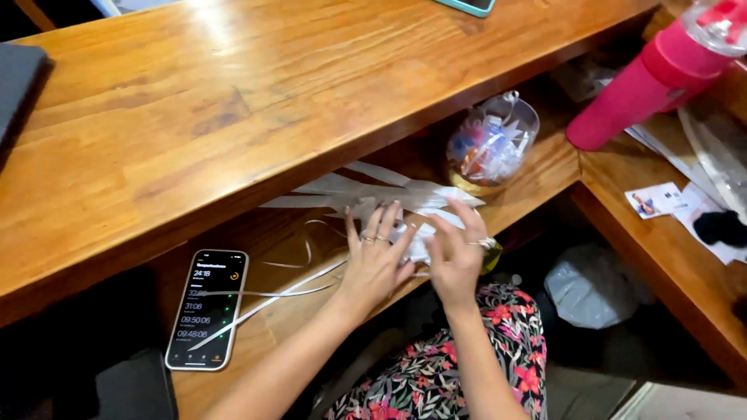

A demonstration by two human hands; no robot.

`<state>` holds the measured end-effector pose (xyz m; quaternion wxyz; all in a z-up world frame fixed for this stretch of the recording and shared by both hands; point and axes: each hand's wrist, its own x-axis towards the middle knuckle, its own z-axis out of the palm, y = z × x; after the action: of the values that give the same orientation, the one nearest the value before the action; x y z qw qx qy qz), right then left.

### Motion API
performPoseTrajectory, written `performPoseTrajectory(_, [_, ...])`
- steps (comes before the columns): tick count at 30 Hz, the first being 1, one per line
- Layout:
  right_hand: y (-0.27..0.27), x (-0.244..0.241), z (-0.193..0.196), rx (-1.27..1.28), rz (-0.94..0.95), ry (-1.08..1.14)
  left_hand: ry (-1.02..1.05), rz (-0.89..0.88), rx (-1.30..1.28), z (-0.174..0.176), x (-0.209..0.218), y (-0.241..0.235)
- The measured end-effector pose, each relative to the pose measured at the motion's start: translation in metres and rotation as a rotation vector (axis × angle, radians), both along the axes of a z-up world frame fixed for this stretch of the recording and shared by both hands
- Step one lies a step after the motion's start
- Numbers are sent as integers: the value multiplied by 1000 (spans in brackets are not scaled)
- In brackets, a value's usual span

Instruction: The person is making small decorative bows by folding and tying strips of white ribbon at a store counter.

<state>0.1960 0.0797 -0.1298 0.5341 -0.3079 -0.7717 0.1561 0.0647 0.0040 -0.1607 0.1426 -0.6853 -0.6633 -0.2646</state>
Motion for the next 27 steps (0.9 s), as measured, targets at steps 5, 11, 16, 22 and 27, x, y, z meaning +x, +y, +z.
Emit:
performPoseTrajectory(5, [-1,-20,20,296,131,-243,-43,21,18,-18,10,5])
performPoseTrajectory(11, [30,-47,17,281,89,-413,-7,131,-17,-19,0,6])
performPoseTrajectory(16, [103,-77,7,-161,-11,-782,-5,133,83,-26,5,15])
performPoseTrajectory(22, [178,-144,-68,-416,-5,-1226,7,113,115,-29,4,25])
performPoseTrajectory(27, [170,-147,-47,-406,45,-1190,31,124,21,-24,6,23])
